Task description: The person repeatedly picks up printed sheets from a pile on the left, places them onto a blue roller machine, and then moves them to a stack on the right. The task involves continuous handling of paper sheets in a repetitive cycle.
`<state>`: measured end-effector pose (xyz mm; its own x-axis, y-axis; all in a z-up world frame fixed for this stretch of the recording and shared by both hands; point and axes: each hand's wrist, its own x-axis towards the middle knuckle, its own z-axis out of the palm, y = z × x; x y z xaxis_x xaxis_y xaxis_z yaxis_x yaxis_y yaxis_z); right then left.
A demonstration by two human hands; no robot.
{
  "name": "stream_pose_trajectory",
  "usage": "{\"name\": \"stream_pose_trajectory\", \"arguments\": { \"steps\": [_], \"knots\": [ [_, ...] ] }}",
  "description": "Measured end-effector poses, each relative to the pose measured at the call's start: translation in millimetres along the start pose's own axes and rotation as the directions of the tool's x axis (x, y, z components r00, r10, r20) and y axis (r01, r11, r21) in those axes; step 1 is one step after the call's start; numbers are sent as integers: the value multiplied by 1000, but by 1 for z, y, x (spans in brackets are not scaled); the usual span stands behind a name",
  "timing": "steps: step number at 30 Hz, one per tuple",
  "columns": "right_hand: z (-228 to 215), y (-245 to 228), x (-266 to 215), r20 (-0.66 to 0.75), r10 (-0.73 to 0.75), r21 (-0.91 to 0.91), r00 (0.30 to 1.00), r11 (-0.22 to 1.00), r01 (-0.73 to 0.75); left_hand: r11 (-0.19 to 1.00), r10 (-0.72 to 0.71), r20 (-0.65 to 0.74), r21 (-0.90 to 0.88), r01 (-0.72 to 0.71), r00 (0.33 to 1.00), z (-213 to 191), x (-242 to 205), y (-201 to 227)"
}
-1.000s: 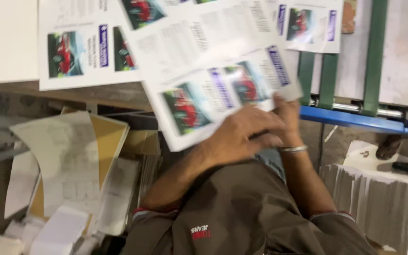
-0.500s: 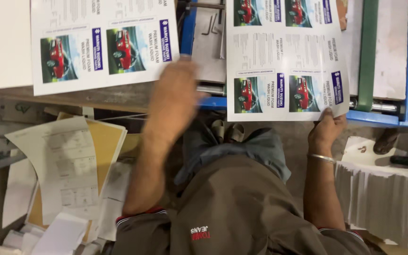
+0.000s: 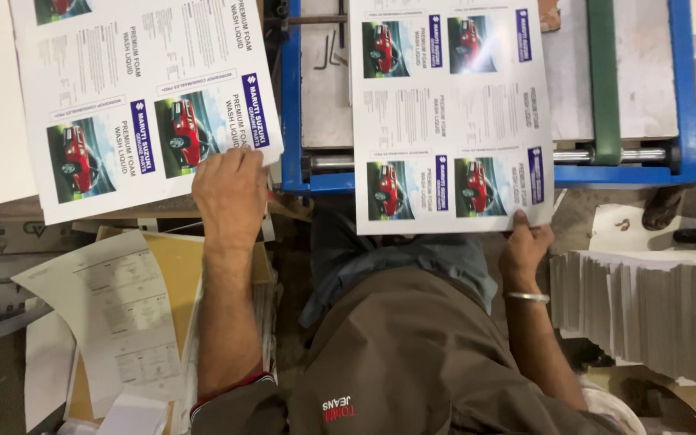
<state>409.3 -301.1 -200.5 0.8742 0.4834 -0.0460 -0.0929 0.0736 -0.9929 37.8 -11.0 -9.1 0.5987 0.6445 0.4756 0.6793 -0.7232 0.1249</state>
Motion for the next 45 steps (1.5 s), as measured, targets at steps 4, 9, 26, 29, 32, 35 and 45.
{"name": "stream_pose_trajectory", "arguments": {
  "steps": [4, 9, 26, 29, 32, 35, 45],
  "knots": [
    [19, -3, 38, 66, 29, -59, 997, 998, -25, 988, -37, 74, -150, 48, 997, -16, 4, -10],
    [43, -11, 79, 154, 117, 20, 981, 992, -121, 857, -184, 102, -471, 211, 978, -12, -4, -40],
    [82, -71, 39, 432, 241, 10, 869, 962, -272, 705, -470, -318, -697, 133, 823, -16, 10, -80],
    [133, -103, 13, 652, 180, -2, 737, 972, -237, 610, -382, -305, -792, -10, 872, -6, 34, -12],
    [183, -116, -18, 843, 89, 152, 530, 906, -395, 957, 88, -31, -276, -93, 996, 16, 51, 70],
    [198, -113, -21, 736, 177, 231, 653, 841, -489, 920, 256, 185, -346, -181, 949, 35, 37, 122],
    [76, -36, 95, 152, 114, 412, 982, 895, -168, 1000, -4, 146, 15, 2, 989, -12, -9, 10]
  ]
}}
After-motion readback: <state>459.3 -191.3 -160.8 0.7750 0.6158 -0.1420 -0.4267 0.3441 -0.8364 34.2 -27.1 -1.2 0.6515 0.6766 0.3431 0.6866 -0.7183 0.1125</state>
